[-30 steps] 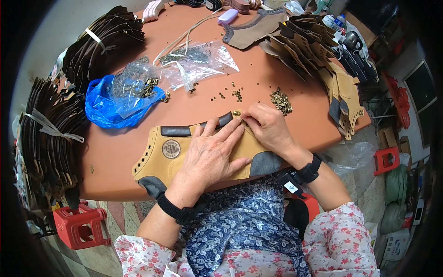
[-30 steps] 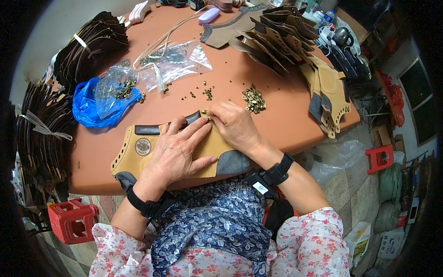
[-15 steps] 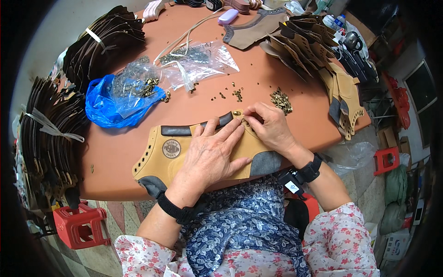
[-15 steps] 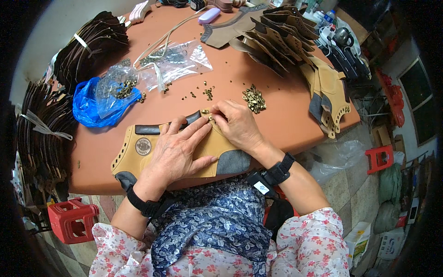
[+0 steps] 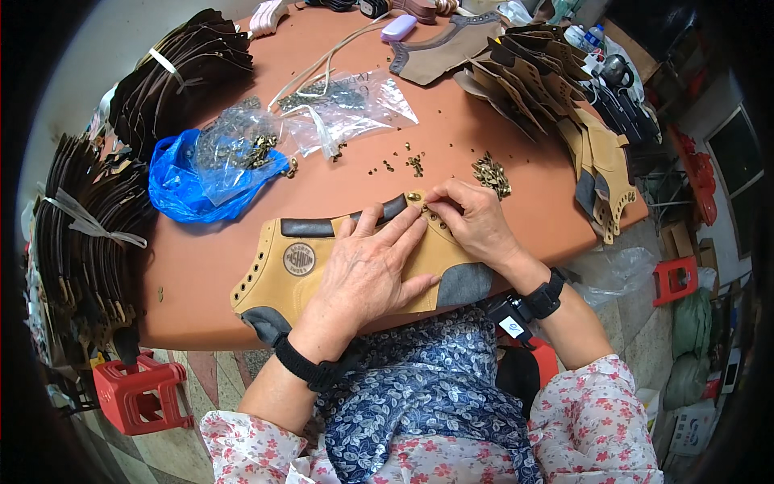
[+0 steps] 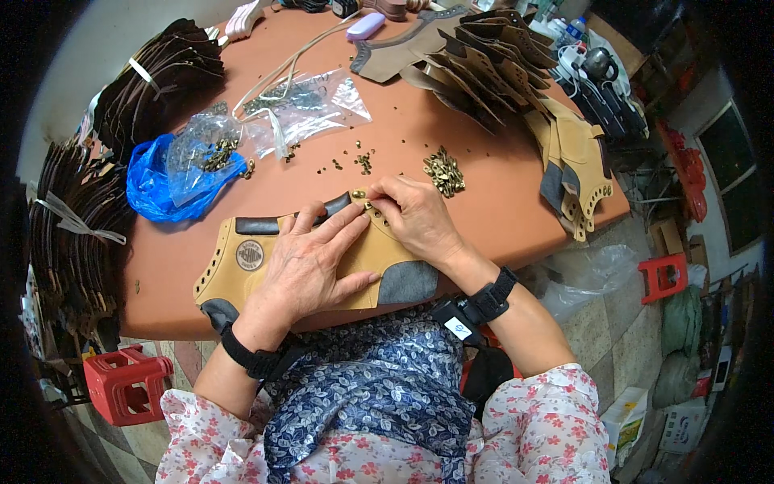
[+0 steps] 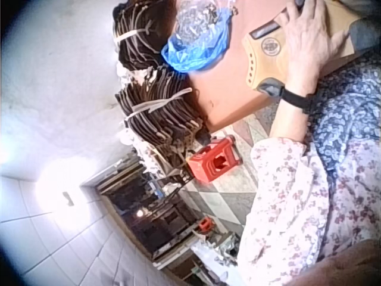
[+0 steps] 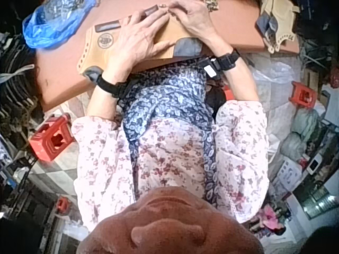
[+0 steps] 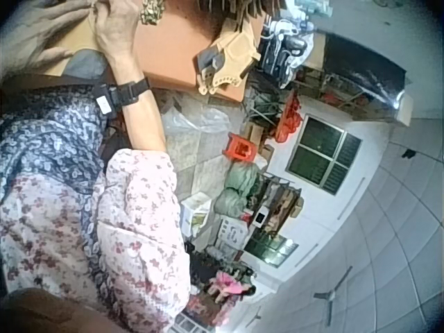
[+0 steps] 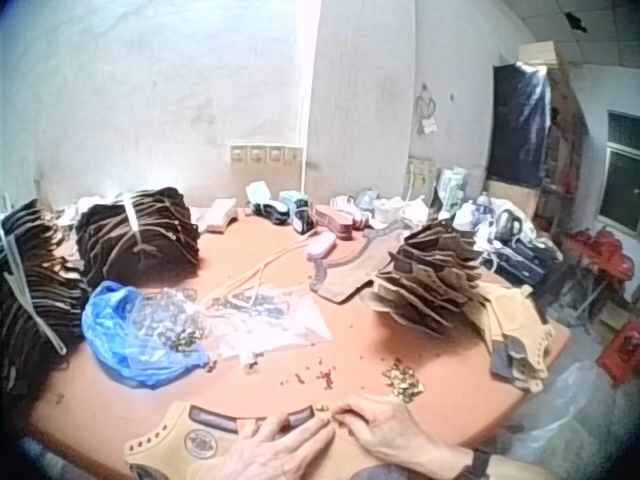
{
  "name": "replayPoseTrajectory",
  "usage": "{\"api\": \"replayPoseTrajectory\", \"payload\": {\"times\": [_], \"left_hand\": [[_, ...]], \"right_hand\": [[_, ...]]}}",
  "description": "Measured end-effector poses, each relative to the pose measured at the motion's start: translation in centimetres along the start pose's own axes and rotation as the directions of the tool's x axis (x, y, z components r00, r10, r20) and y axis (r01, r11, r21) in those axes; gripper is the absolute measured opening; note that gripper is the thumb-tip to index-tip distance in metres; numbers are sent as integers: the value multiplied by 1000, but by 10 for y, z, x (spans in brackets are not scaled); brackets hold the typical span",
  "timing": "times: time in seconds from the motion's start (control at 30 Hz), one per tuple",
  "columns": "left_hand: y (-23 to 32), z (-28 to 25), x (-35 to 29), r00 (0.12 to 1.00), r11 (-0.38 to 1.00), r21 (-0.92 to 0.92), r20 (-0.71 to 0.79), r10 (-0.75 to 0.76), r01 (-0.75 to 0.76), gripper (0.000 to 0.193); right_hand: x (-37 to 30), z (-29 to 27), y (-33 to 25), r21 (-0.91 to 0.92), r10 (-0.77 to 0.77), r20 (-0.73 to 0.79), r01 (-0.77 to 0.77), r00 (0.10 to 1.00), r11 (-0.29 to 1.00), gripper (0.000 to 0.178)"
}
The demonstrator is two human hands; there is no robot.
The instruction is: Attaching small metal decorative rivets to leather shoe upper components by hand.
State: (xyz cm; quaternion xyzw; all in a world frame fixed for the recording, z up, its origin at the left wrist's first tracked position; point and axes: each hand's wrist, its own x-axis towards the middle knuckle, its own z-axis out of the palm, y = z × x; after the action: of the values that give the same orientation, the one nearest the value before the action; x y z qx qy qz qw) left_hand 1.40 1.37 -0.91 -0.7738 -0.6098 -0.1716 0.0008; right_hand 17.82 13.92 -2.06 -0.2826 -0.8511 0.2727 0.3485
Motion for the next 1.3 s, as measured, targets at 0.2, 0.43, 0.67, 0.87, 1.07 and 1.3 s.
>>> {"api": "replayPoseTrajectory", "payload": {"times": [0.2,0.43,0.67,0.87,1.07,1.3], "left_hand": [[0,-1,0,1000,1000,-6,9,-4,4,70],[-1,1,0,1000,1000,-25,-28,-1,1,70],[0,0,0,1000,999,-37,-30,-8,6,71],[1,1,-1,999,998,-69,-53,-8,4,69],[-1,1,-1,999,997,-77,-37,-20,17,68],[-1,0,-1,997,997,-74,-75,-13,7,66]], "right_hand": [[-2,1,0,-24,-4,-5,4,1000,1000,6],[-8,0,4,-258,-291,14,284,957,923,12],[-9,-5,-1,-493,-534,200,556,821,670,22],[-9,-13,-6,-456,-466,302,556,831,696,20],[-10,-17,-1,-210,-163,236,214,958,954,21],[-23,-12,-9,-386,-223,165,272,961,882,34]]}}
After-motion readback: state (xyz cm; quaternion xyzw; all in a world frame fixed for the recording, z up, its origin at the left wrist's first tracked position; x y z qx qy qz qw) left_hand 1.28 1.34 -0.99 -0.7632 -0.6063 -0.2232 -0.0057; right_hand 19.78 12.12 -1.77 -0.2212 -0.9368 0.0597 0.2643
